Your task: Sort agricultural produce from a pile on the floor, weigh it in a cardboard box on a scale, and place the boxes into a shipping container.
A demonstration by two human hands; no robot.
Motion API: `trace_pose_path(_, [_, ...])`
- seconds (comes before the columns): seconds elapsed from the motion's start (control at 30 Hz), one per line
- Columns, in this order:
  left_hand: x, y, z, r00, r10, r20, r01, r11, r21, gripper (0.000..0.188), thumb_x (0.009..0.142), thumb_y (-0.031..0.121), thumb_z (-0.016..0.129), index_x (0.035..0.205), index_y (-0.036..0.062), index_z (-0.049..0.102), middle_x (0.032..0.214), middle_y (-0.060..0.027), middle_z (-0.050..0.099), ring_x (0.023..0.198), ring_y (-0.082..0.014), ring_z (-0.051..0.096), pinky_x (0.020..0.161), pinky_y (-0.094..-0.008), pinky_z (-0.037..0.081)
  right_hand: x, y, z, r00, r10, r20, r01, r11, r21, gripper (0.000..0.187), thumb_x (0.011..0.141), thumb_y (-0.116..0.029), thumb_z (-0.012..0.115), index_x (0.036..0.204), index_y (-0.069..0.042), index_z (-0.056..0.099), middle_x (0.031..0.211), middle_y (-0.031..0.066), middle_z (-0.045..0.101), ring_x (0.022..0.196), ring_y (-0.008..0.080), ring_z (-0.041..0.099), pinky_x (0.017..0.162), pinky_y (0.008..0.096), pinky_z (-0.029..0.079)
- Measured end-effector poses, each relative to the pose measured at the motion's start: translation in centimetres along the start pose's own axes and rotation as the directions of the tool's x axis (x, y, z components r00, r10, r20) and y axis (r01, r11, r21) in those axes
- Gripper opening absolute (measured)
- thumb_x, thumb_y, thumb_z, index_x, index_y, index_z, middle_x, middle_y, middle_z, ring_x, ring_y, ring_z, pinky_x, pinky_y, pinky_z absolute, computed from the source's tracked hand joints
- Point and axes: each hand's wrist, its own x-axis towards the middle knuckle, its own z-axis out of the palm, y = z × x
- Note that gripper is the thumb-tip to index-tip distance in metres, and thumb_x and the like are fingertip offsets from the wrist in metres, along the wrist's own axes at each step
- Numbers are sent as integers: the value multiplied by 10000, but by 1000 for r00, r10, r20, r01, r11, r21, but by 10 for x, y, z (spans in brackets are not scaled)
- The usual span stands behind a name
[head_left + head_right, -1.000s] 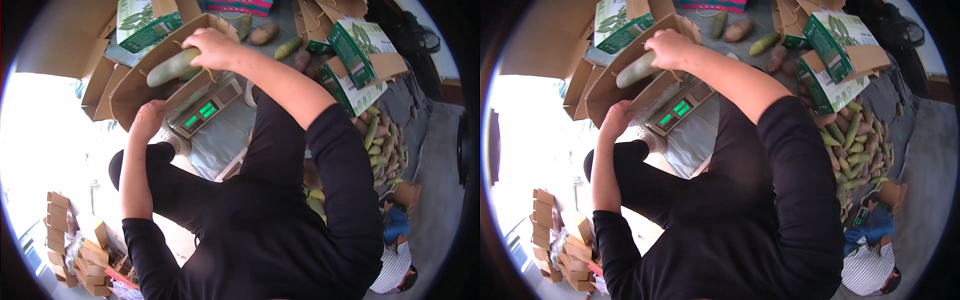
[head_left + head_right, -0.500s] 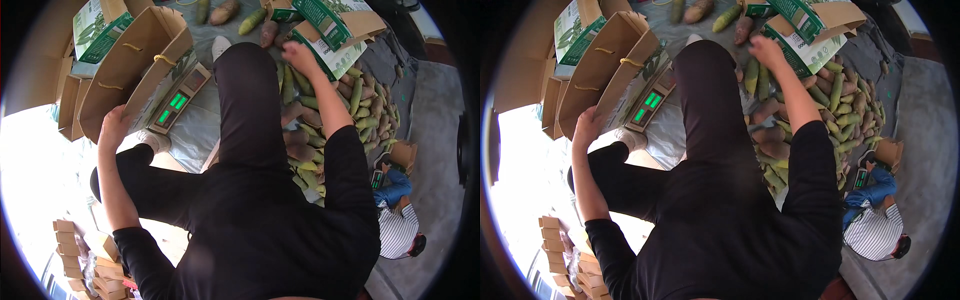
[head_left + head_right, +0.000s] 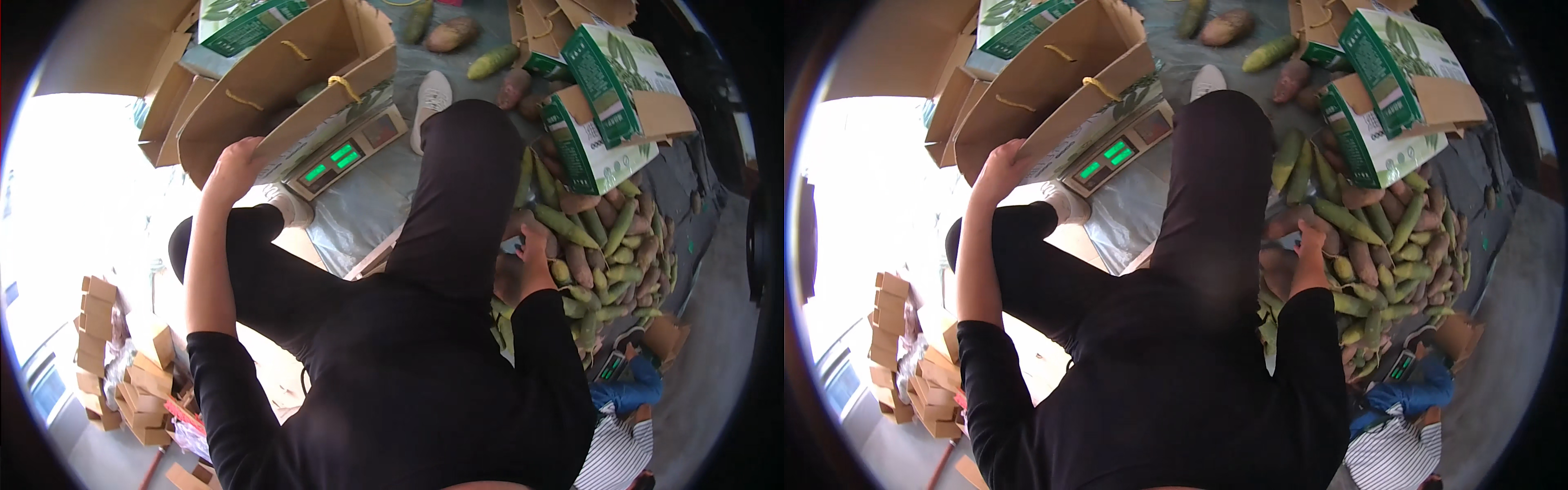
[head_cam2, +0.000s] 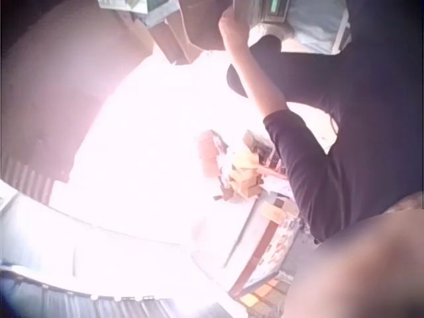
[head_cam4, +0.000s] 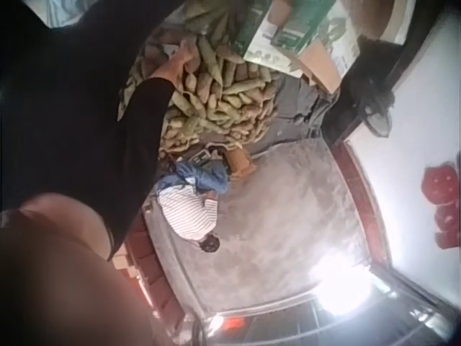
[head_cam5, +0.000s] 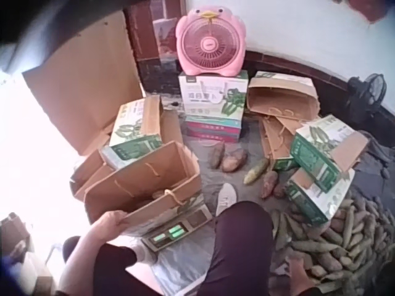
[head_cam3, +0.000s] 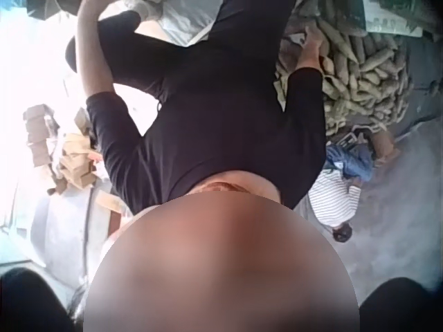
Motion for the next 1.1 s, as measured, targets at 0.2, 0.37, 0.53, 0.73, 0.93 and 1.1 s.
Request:
trace_pose_path(0.2, [-2,3,-5,1000,-29,7,29,998,54,318,773,88,566,1076,-6,587,1029,-200,601,990,-367,551,870,-406,431,2,-5,29,997,68,41,-72,992,102,798,719,-274,767,1362,-129,317,1266,116,443,1107,316,444,797,546,427])
trace_pose_path(0.37, [0,0,-2,1000,-12,-6,12,1000,16,317,766,81,557,1066,-18,584,1003,-205,603,966,-357,563,852,-387,437,3,-16,36,993,97,-61,-90,990,109,868,700,-237,789,1392,-133,274,1293,144,427,1123,339,446,798,550,429])
trace_pose_path(0.53, [1,0,-3,1000,-1,-10,1,1000,0,317,762,76,560,1063,-18,586,981,-205,608,944,-352,574,836,-374,441,18,-20,41,993,120,-14,-117,985,129,832,661,-147,815,1301,38,317,1306,186,416,1119,342,464,797,562,445])
trace_pose_path(0.73, [47,9,20,992,123,33,-117,983,-141,325,767,63,565,1086,5,590,1012,-191,611,975,-355,567,863,-386,442,142,21,-49,847,-526,76,448,784,429,577,752,-147,701,1217,24,405,1214,174,487,1087,280,494,882,432,442])
trace_pose_path(0.93, [6,-8,3,995,-44,95,29,988,151,322,822,135,551,1129,46,588,1093,-164,598,1038,-344,551,907,-414,435,10,-52,73,622,-675,396,453,723,521,468,883,-390,377,1173,-35,472,1155,96,523,1053,244,497,936,379,393])
trace_pose_path(1.1, [1,-9,9,999,-7,38,3,995,98,290,792,117,563,1072,54,606,979,-148,628,966,-339,583,859,-423,460,-150,-169,64,198,-967,158,968,219,124,578,738,-37,720,1220,17,405,1216,146,453,1092,224,471,954,350,392])
